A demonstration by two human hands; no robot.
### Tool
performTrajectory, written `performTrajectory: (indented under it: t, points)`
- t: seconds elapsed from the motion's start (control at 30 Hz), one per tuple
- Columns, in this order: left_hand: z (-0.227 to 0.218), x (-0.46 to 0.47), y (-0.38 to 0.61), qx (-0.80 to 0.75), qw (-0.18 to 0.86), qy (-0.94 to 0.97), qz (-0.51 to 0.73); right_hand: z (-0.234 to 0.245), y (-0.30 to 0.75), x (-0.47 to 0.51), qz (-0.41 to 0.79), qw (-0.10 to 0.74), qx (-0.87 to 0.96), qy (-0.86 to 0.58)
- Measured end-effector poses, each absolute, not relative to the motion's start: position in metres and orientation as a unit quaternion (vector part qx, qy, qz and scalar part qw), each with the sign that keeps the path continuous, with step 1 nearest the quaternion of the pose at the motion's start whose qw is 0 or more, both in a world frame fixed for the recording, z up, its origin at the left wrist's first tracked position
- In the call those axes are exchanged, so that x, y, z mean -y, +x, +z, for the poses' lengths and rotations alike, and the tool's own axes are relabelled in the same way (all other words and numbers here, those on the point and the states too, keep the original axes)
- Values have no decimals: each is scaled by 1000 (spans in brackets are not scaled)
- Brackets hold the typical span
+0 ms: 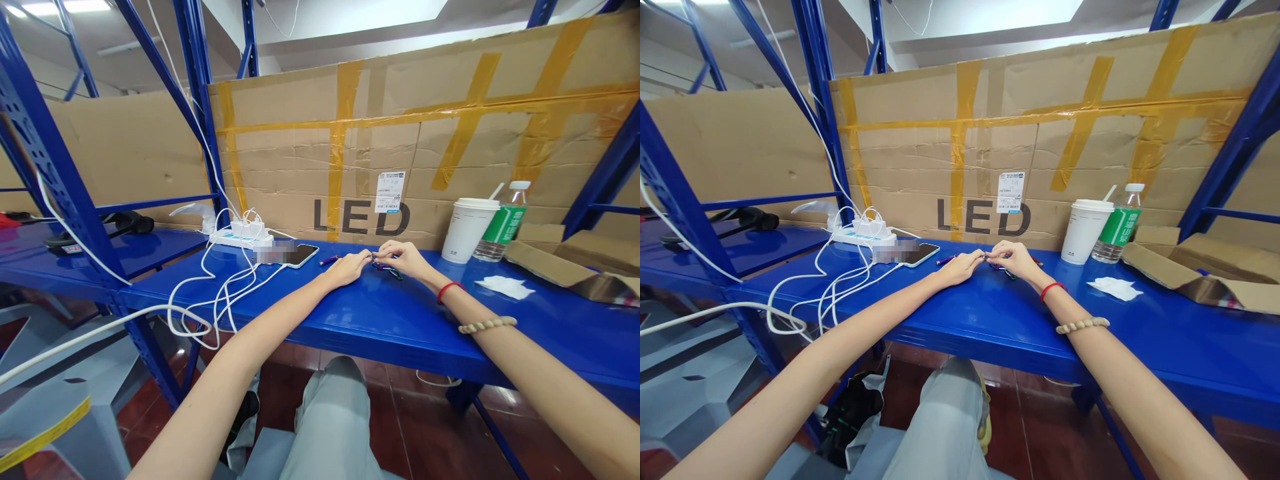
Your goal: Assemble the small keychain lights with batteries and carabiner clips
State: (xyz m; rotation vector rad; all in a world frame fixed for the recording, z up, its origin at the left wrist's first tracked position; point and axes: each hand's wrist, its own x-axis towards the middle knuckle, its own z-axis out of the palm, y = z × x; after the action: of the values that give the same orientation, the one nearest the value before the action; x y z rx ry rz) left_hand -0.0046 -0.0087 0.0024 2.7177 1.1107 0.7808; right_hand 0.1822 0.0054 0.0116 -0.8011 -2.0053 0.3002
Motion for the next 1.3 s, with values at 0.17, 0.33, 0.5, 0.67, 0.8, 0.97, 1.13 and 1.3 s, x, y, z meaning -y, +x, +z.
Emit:
performTrajectory:
  t: [0.17,0.33,0.5,0.67,0.8,0.97,1.13,1.3]
  points:
    - [3,12,-5,-369,23,898,237,10,181,-5,128,466,817,-313]
    - [3,13,-5,-371,8,902,223,11,180,-3,118,463,824,-305]
    - [3,11,-4,-364,4,906,214,13,180,0,131,456,820,-322]
    - [6,14,-4,-365,1,907,208,13,179,3,151,444,814,-343]
    - [6,15,-5,-370,-5,907,203,12,179,4,160,441,812,-347]
    - [4,11,-5,-356,-3,910,212,12,180,4,147,443,810,-355]
    - [3,11,-5,-331,21,916,223,12,181,4,170,435,806,-364]
    - [2,10,-4,-319,45,919,229,11,181,3,208,429,795,-375]
